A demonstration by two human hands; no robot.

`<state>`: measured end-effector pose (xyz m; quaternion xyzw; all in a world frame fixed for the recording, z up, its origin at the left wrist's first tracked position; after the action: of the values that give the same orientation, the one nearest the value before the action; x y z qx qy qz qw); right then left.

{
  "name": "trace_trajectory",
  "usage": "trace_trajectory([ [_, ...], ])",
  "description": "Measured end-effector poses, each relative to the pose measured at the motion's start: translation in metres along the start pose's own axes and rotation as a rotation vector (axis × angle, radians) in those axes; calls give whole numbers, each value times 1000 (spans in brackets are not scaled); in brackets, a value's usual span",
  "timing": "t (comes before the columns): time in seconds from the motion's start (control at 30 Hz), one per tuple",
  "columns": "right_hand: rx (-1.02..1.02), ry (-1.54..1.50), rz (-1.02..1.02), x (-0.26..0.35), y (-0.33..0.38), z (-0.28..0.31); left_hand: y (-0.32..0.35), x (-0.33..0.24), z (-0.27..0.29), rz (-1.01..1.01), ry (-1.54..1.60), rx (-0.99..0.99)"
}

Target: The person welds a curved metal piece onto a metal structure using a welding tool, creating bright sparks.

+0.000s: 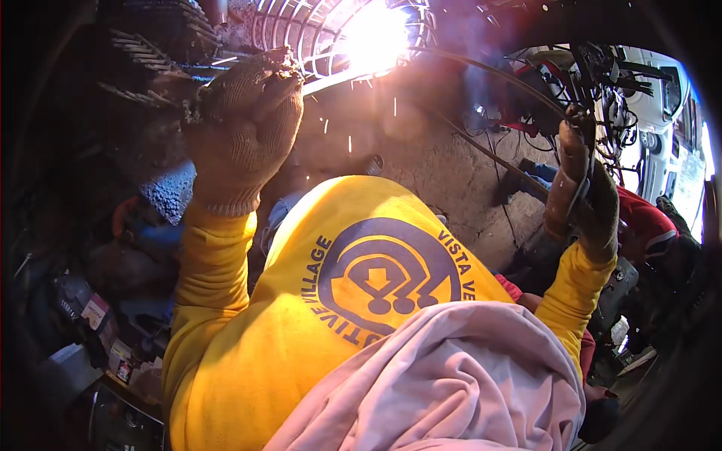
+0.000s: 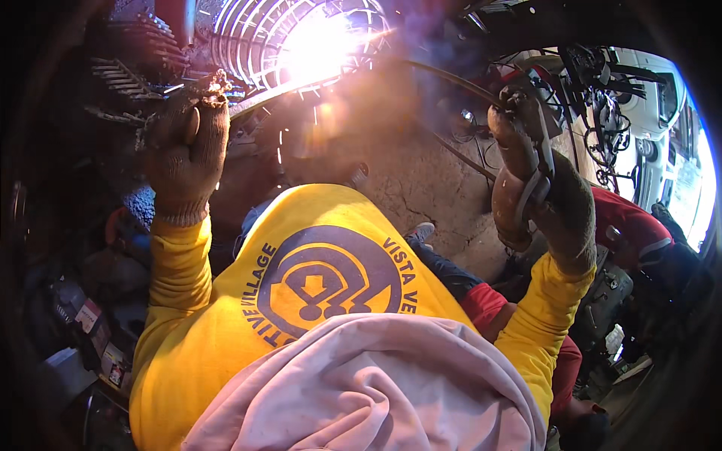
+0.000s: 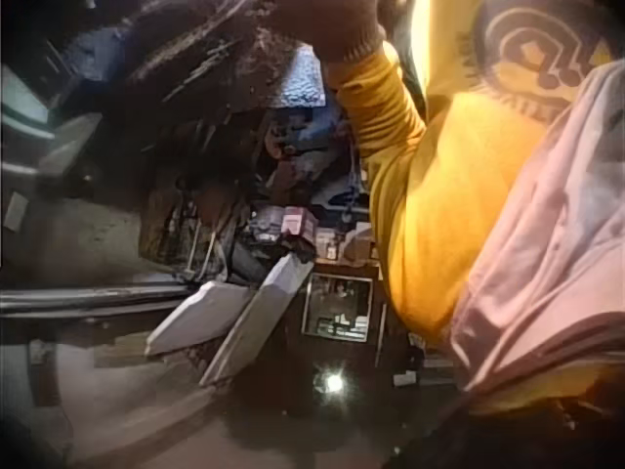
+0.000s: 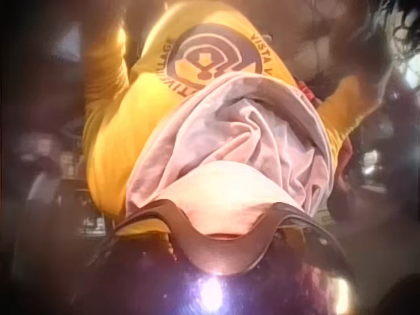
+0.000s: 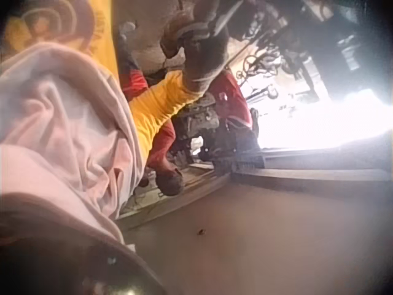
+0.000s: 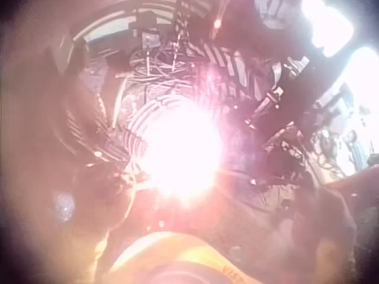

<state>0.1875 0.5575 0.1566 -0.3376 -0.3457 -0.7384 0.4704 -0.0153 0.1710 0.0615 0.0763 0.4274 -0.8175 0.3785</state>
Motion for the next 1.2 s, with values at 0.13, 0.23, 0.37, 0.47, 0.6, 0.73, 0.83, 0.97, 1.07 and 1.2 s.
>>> trace_trajectory([
  [0.13,-10,53,41,3,-3,-3,-2,-2,-1,-47,-9,-24],
  [0.23,-12,88,67,5,-4,-4,-2,-4,-1,-53,8,-29],
  [0.37,11,67,4,4,-2,-3,-3,-9,2,-118,-42,-43],
  [0.47,-12,140,-127,-5,-1,2,-5,-13,2,-147,-129,-12],
  [0.6,-33,1,-69,-13,3,8,-12,-18,3,-137,-86,-29],
  [0.73,-80,-183,-78,-28,8,15,-16,-16,3,58,112,-6],
  [0.83,-75,-151,-56,-35,6,19,-20,-14,-5,73,89,9],
  [0.97,-43,-98,40,-34,3,16,-17,-10,-5,52,129,-24],
  [1.07,-65,-109,31,-34,6,13,-15,-9,-5,-42,104,-39],
  [1.2,-78,-191,64,-39,9,9,-17,-4,-4,12,144,-66],
])
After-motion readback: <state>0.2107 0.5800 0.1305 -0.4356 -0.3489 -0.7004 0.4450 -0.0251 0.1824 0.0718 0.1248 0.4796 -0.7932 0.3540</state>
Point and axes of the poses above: each hand's wrist, its own y-axis away from the middle knuckle, its own z-axis out of the back of the hand, x = y × z, the point moved 5 cm from there along -y, towards the middle knuckle, and after that the axes turned 6 degrees about -x, right-handed, at the moved point
